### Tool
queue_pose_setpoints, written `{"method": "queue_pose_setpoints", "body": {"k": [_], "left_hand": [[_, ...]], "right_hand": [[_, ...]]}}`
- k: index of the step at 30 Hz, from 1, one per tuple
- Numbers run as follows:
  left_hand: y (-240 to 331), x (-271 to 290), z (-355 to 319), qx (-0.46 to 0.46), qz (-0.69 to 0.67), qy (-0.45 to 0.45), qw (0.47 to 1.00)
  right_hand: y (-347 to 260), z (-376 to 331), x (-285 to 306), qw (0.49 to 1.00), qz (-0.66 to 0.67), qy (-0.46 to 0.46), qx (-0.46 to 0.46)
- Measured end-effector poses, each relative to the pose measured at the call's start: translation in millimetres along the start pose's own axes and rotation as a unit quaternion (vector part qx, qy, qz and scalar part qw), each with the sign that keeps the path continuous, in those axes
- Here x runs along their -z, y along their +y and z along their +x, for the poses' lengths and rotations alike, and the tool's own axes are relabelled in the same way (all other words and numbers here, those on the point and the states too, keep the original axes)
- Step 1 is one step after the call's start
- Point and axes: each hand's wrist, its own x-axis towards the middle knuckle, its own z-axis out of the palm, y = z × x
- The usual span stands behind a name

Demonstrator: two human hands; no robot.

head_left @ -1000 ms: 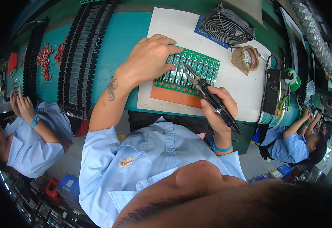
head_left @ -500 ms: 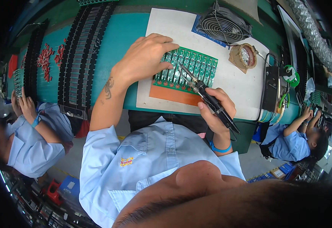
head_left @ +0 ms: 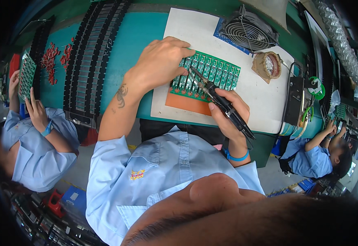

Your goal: The person solders components onto circuit boards using a soldering iron, placing completed boards onto a stack and picking up new boards to solder.

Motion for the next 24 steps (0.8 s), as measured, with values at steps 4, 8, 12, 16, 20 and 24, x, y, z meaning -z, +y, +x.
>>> {"method": "queue_pose_setpoints", "body": {"k": [4, 8, 12, 16, 20, 24], "left_hand": [[0, -2, 1, 0.005, -0.004, -0.003, 1.0], [-2, -4, 1, 0.004, -0.005, 0.0, 1.0], [-3, -4, 1, 0.004, -0.003, 0.002, 1.0], [-2, -3, 2, 0.005, -0.005, -0.003, 1.0], [-1, 2, 4, 0.013, -0.008, -0.022, 1.0], [-1, 6, 3, 0.027, -0.006, -0.035, 0.999]], "right_hand": [[-1, 1, 2, 1.0, -0.006, -0.009, -0.01], [-3, 3, 2, 1.0, -0.014, -0.012, -0.01], [-4, 3, 2, 1.0, -0.02, -0.01, -0.01], [-5, -2, 4, 1.0, -0.023, 0.002, -0.018], [-4, -10, 13, 0.999, -0.026, 0.01, 0.027], [2, -22, 33, 0.994, -0.042, 0.097, 0.019]]}}
